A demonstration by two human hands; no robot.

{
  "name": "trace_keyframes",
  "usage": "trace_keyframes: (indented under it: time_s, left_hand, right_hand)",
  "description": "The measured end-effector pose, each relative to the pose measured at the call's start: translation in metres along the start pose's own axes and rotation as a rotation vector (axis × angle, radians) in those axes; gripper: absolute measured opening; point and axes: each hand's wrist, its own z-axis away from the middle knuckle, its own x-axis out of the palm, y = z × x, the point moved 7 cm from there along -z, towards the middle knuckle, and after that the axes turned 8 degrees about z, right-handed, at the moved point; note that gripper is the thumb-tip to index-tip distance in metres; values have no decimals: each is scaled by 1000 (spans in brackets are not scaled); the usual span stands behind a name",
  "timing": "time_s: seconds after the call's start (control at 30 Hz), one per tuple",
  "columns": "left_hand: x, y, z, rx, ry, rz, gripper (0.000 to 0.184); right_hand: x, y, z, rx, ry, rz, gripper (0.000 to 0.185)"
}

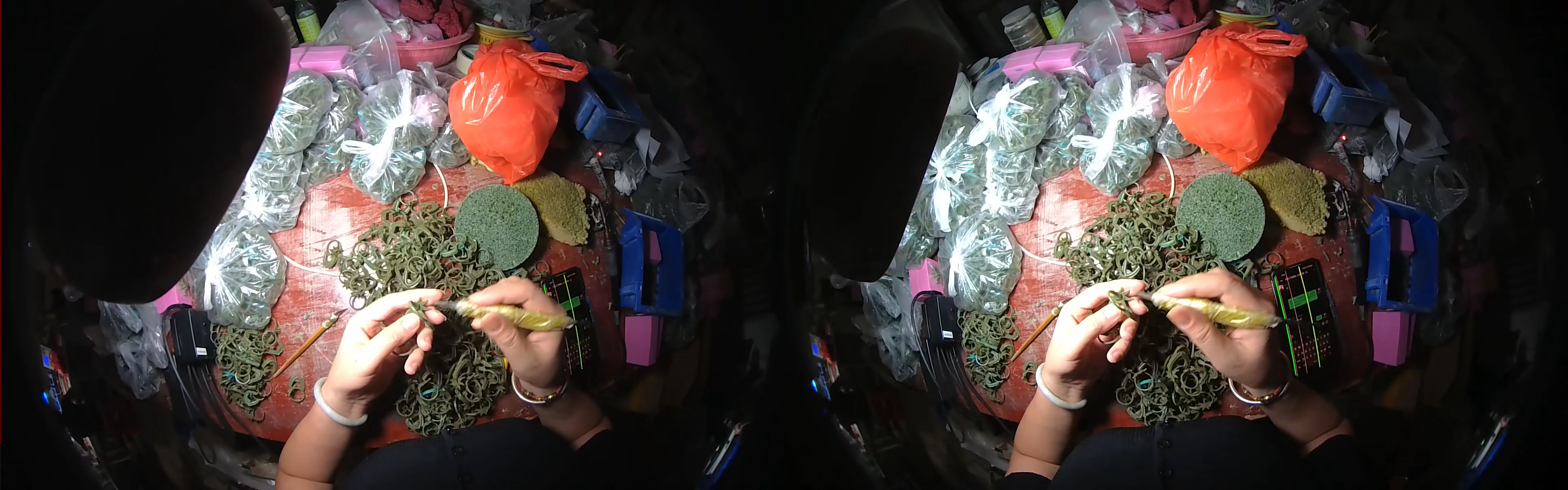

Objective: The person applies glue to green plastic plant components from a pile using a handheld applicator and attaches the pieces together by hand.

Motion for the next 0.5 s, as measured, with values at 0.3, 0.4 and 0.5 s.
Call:
trace_keyframes:
  time_s: [0.3,0.4,0.5]
  left_hand:
    - [-1,6,-3,94,-32,287,31]
    - [-11,3,-4,97,-45,285,16]
    - [-7,5,-1,107,-20,205,13]
  right_hand:
    - [18,20,-2,-76,-153,484,17]
    - [25,18,1,-118,-265,610,21]
    - [28,19,2,-132,-293,662,23]
